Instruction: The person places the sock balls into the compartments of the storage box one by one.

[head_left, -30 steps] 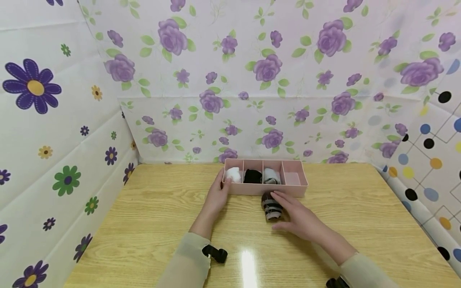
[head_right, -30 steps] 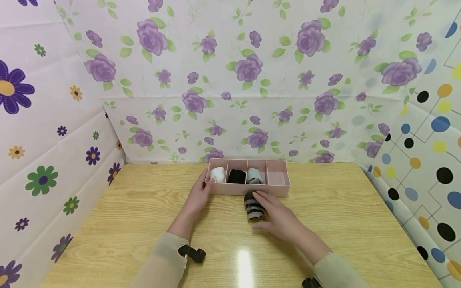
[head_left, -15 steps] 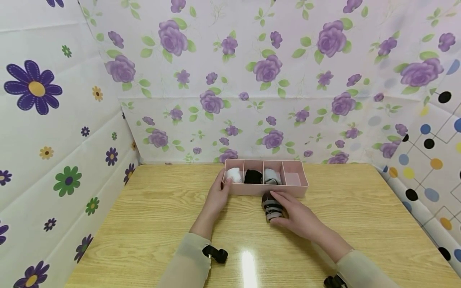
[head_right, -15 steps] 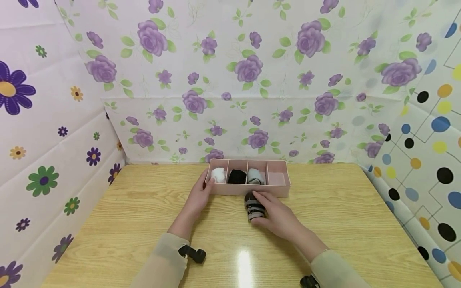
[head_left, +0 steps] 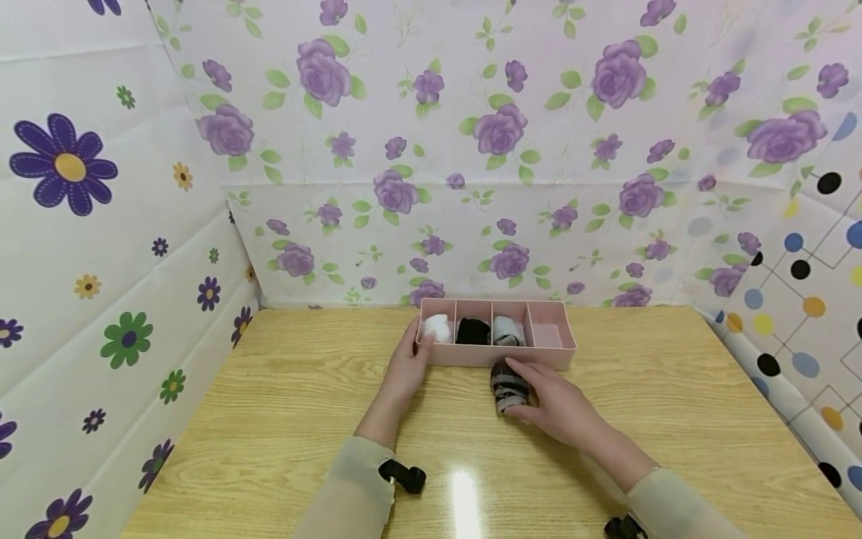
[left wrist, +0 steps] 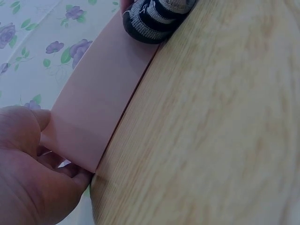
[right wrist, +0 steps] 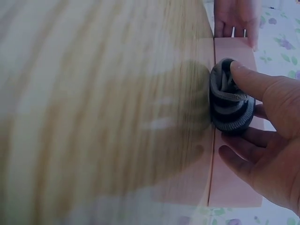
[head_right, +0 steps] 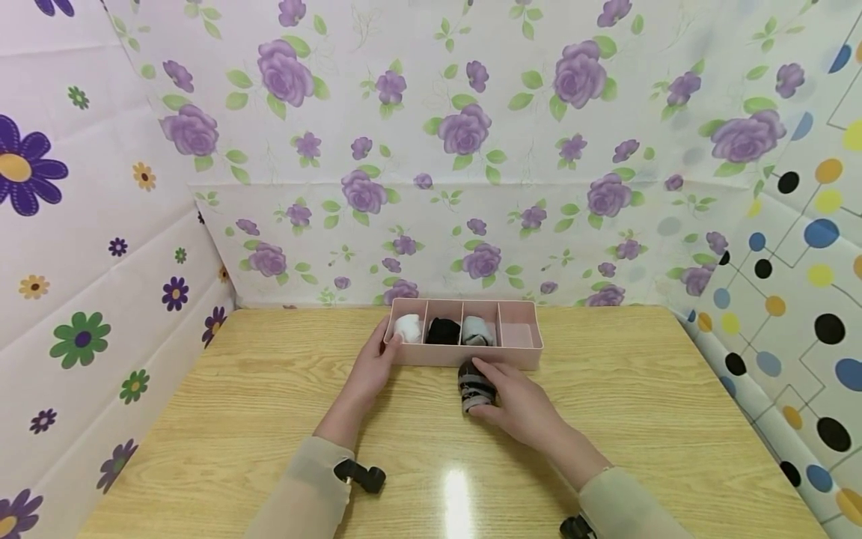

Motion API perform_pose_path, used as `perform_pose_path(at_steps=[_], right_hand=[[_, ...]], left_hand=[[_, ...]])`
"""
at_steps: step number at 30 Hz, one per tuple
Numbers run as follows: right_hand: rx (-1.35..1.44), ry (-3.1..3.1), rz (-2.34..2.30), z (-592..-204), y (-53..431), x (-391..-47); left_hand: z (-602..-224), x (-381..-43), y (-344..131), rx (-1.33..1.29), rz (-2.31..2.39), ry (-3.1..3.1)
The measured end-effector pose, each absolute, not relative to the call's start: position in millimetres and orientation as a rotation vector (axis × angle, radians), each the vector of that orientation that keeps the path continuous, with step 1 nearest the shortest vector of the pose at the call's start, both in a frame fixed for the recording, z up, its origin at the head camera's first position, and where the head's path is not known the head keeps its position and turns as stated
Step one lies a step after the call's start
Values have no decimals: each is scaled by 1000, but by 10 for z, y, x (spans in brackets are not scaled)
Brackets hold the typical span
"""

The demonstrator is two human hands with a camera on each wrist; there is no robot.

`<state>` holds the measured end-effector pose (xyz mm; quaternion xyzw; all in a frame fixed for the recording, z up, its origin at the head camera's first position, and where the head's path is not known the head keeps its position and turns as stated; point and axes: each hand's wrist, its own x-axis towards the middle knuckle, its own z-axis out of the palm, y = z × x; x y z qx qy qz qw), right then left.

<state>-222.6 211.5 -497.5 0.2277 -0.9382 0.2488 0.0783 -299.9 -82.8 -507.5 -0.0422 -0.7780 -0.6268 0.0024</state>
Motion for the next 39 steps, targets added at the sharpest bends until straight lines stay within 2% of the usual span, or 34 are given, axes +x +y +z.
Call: perform_pose_path(at_steps=[24, 39], right_hand=[[602, -2790, 743, -4890, 2177, -2070], [530, -2773, 785, -4661, 2273, -1970]], left_hand=[[-5058, -2990, -819, -137, -1968, -2440], [-5045, -2979, -828, -149, -1973, -2431]])
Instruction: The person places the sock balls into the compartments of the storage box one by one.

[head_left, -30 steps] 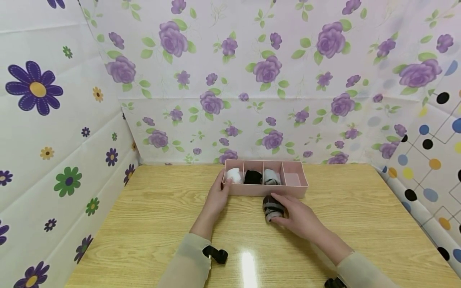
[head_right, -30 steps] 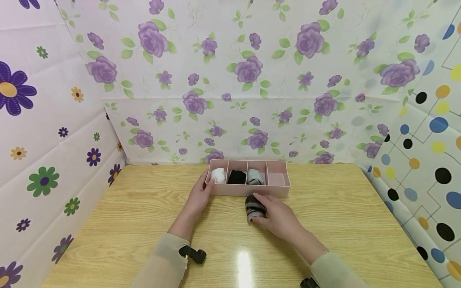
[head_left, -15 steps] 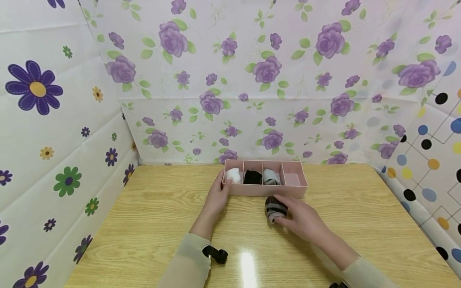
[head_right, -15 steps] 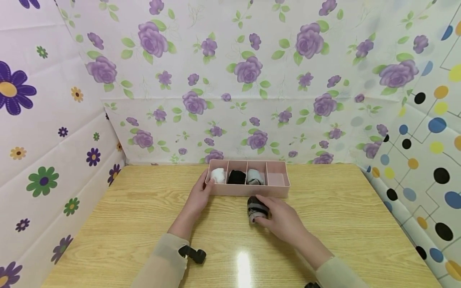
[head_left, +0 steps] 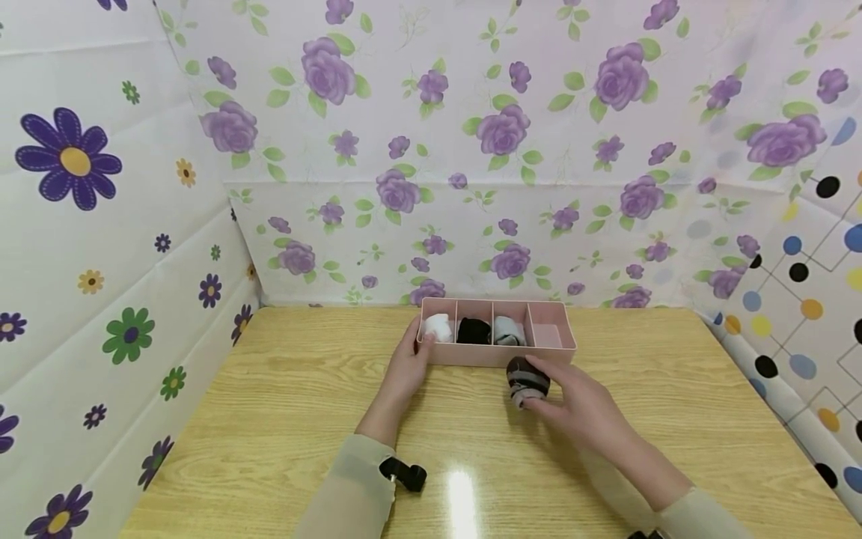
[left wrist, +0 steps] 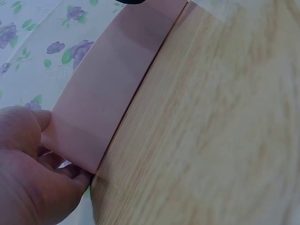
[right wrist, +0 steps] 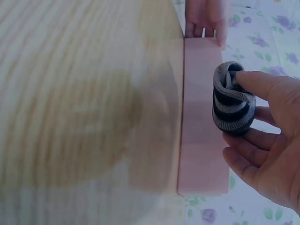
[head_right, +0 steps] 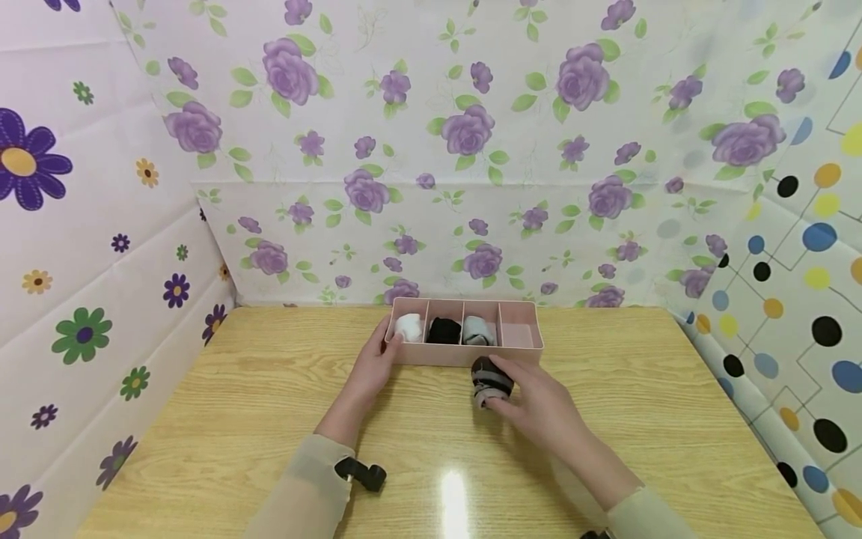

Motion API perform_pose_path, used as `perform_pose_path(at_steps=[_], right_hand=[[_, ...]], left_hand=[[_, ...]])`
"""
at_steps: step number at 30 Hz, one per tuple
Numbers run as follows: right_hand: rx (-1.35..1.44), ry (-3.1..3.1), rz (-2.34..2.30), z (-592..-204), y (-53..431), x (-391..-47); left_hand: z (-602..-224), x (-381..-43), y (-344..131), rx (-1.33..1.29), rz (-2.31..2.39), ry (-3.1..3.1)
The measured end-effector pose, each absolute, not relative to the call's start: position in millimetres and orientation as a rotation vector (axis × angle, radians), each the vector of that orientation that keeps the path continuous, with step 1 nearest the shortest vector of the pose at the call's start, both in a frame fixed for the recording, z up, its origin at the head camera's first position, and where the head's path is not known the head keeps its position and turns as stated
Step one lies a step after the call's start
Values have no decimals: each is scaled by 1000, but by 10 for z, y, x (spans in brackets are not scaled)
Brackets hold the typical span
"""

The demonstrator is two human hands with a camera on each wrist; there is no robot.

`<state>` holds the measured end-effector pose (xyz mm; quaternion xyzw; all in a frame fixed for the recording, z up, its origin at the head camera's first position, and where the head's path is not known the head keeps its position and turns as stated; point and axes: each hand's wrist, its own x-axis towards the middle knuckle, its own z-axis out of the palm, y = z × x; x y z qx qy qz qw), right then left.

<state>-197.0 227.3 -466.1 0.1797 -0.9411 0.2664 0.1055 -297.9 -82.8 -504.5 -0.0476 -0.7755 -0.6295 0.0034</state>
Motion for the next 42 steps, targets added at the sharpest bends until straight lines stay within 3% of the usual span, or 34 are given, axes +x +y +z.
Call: perform_pose_path(at_steps=[18, 42], right_hand=[[491, -2709, 746, -4361, 2509, -2084], [405, -2791, 717, -4211, 2731, -2614]], left_hand=[[-5053, -2994, -827, -113, -1960, -2441], [-5090, -3019, -829, -130, -1970, -2435]])
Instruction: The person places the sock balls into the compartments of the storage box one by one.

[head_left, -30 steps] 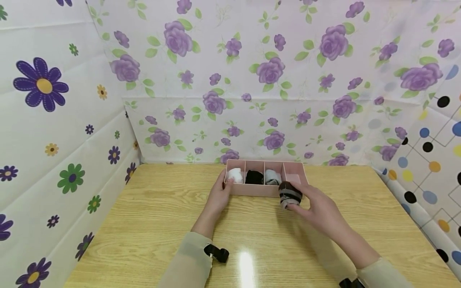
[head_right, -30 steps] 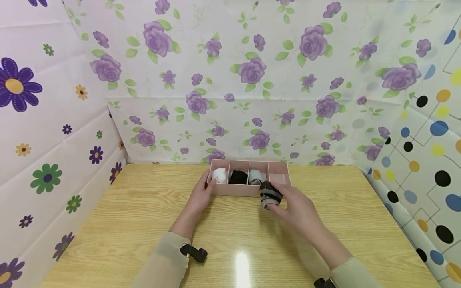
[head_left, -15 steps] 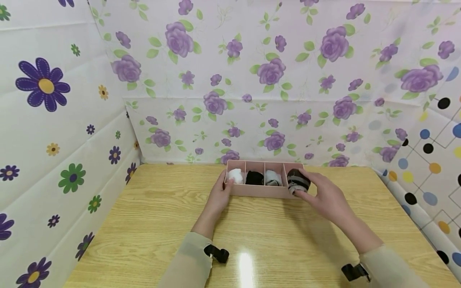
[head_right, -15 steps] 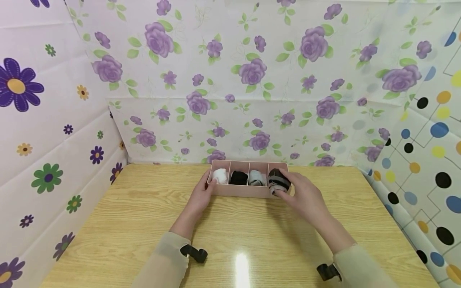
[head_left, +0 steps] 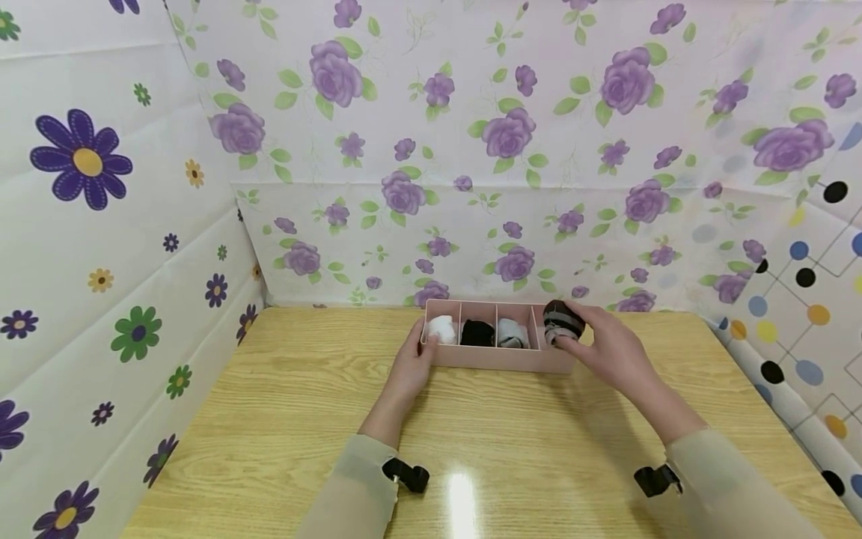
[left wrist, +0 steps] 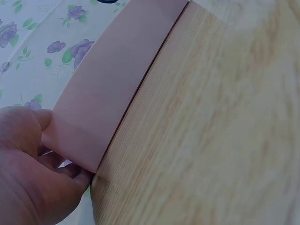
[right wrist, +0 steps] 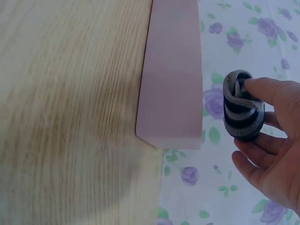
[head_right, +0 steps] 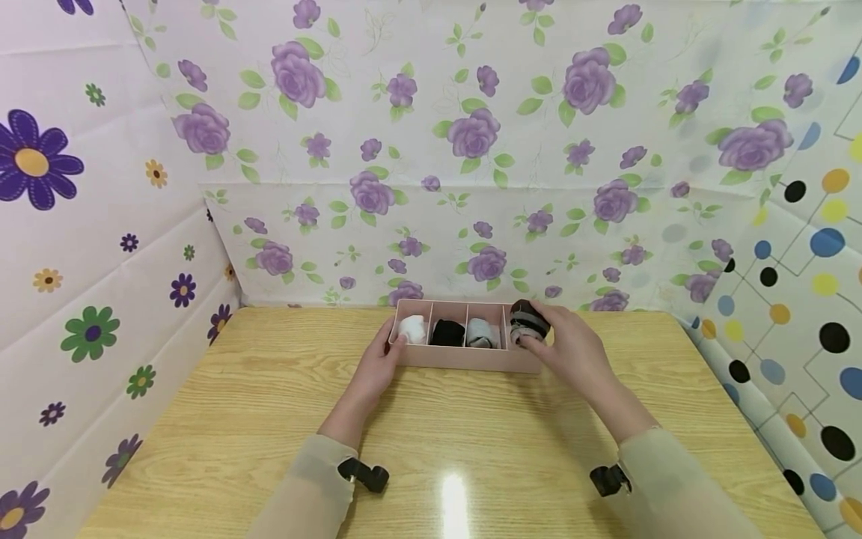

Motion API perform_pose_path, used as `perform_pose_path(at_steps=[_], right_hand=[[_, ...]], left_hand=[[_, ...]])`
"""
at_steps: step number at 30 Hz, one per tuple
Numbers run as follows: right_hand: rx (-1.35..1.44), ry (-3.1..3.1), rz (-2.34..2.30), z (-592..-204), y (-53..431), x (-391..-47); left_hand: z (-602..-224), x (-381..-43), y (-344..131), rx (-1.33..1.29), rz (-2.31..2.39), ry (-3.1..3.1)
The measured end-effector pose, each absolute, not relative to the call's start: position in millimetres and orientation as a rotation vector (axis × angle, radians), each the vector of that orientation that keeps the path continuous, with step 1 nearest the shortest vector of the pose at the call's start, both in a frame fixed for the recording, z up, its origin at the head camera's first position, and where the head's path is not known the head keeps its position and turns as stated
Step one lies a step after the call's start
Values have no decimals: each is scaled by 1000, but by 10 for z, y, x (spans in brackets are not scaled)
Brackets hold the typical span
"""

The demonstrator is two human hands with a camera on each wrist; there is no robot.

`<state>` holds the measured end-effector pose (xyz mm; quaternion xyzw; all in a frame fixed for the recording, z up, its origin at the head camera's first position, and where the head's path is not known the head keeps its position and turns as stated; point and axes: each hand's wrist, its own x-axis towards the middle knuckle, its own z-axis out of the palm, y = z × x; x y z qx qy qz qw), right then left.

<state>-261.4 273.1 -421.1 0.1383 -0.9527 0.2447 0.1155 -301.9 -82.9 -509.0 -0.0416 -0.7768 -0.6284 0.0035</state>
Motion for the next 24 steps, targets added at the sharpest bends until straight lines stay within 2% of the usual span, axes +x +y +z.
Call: perform_pose_path(at_steps=[24], right_hand=[[384, -2899, 633, -4384, 2724, -2955]], left_hand=[[-5075, -3004, -843, -112, -1965, -2443]])
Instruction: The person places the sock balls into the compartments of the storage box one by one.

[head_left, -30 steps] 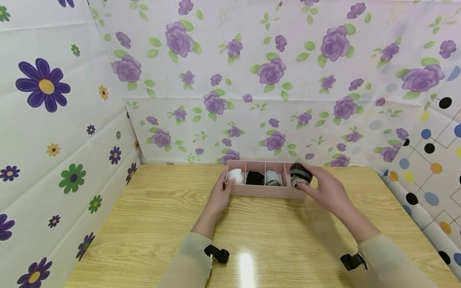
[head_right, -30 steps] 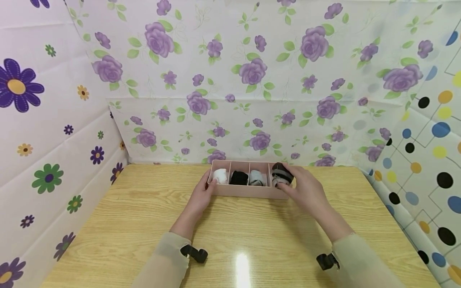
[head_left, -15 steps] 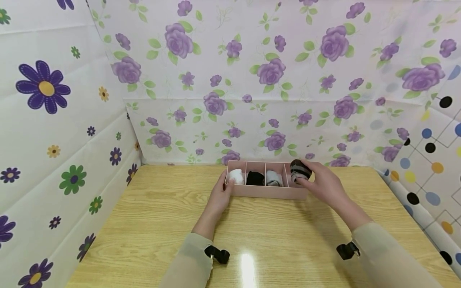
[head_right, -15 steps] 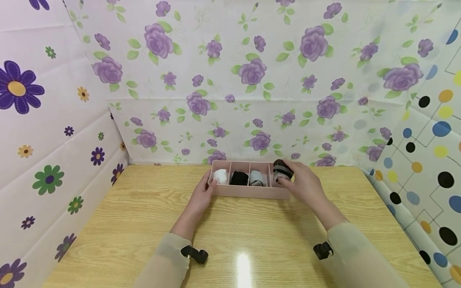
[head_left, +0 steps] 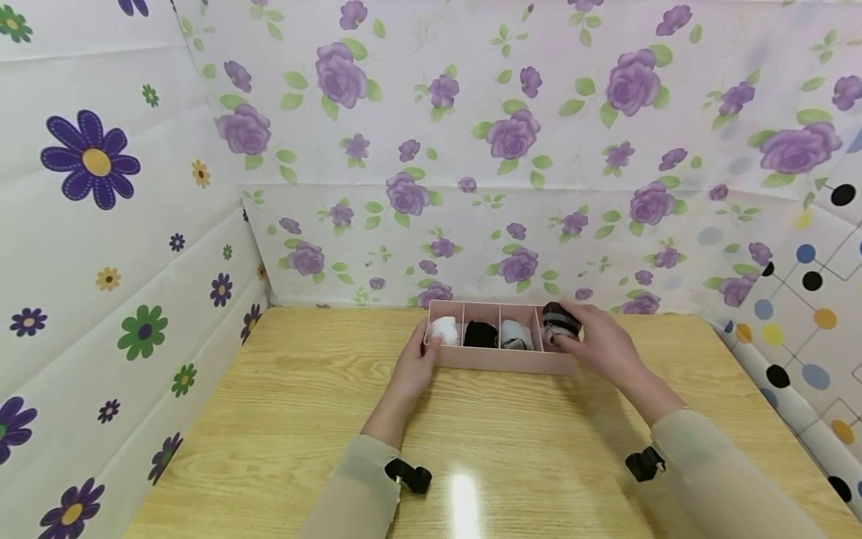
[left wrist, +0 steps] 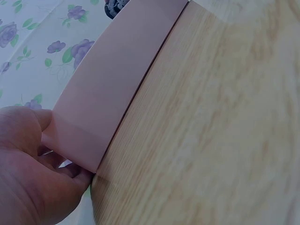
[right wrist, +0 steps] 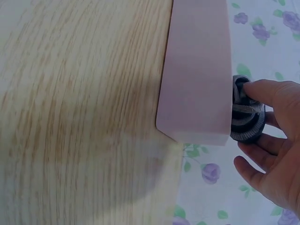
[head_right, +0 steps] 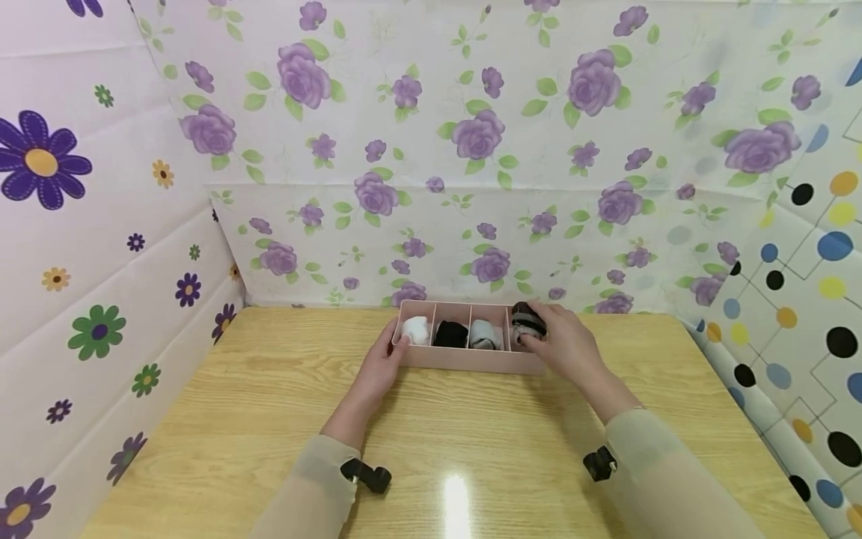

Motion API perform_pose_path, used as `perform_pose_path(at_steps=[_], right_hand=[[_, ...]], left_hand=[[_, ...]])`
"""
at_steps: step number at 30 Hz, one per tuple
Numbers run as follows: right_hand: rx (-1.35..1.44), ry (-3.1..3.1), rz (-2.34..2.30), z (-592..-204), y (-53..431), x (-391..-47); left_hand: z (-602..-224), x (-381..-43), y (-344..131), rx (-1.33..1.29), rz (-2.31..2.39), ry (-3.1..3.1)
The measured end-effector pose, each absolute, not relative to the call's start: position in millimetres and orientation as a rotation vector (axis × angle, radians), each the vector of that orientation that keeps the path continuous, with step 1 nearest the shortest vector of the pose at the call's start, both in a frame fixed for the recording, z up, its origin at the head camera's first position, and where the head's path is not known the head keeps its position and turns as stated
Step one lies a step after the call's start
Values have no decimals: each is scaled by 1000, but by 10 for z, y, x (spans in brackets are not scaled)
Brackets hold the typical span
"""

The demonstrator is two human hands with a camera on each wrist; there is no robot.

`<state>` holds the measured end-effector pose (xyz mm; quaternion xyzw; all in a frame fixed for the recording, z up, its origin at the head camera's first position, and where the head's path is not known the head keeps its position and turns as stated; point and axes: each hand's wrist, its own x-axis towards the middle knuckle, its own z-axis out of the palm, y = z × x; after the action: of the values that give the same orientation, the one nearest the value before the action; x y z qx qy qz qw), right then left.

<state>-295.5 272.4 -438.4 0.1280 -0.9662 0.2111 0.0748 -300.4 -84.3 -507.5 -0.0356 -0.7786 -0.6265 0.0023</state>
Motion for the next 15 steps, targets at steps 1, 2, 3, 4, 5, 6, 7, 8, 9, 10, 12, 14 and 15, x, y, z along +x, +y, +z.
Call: perform_pose_path(at_steps=[1, 2, 3, 4, 5, 6, 7, 8, 9, 10, 12, 14, 15], right_hand=[[382, -2902, 632, -4393, 2720, -2959], [381, -2905, 629, -4401, 2715, -2961], [377, -2907, 631, -4409, 2709, -2965], [378, -2906, 629, -4418, 2704, -2970], [377, -2904, 628, -4430, 2702, -2979], [378, -2903, 629, -4439, 2701, -2988], [376, -2905, 629, -4450, 2699, -2996], [377, -2908, 630, -4459, 2699, -3005], [377, -2911, 630, -4469, 2699, -3013], [380, -2914, 630, -4478, 2696, -3021], [382, -2921, 632, -4497, 2694, -3038], [388, -2925, 634, -4514, 2692, -3050], [391, -2924, 637, -4519, 2690, -3053]], left_hand=[[-5077, -3006, -841, -114, -1968, -2441], [-5078, -3005, -838, -114, -1970, -2440], [-5084, -3009, -837, -116, -1974, -2439], [-5087, -3011, -837, -113, -1976, -2440], [-5094, -3016, -836, -113, -1977, -2440], [-5098, -3021, -836, -113, -1977, -2440], [-5102, -3025, -835, -114, -1979, -2438], [-5103, -3027, -834, -117, -1979, -2437], [-5102, -3029, -834, -118, -1979, -2437], [-5099, -3026, -835, -116, -1978, -2438], [-5092, -3020, -836, -115, -1977, -2440], [-5084, -3012, -838, -115, -1977, -2440], [-5080, -3009, -840, -112, -1978, -2441]])
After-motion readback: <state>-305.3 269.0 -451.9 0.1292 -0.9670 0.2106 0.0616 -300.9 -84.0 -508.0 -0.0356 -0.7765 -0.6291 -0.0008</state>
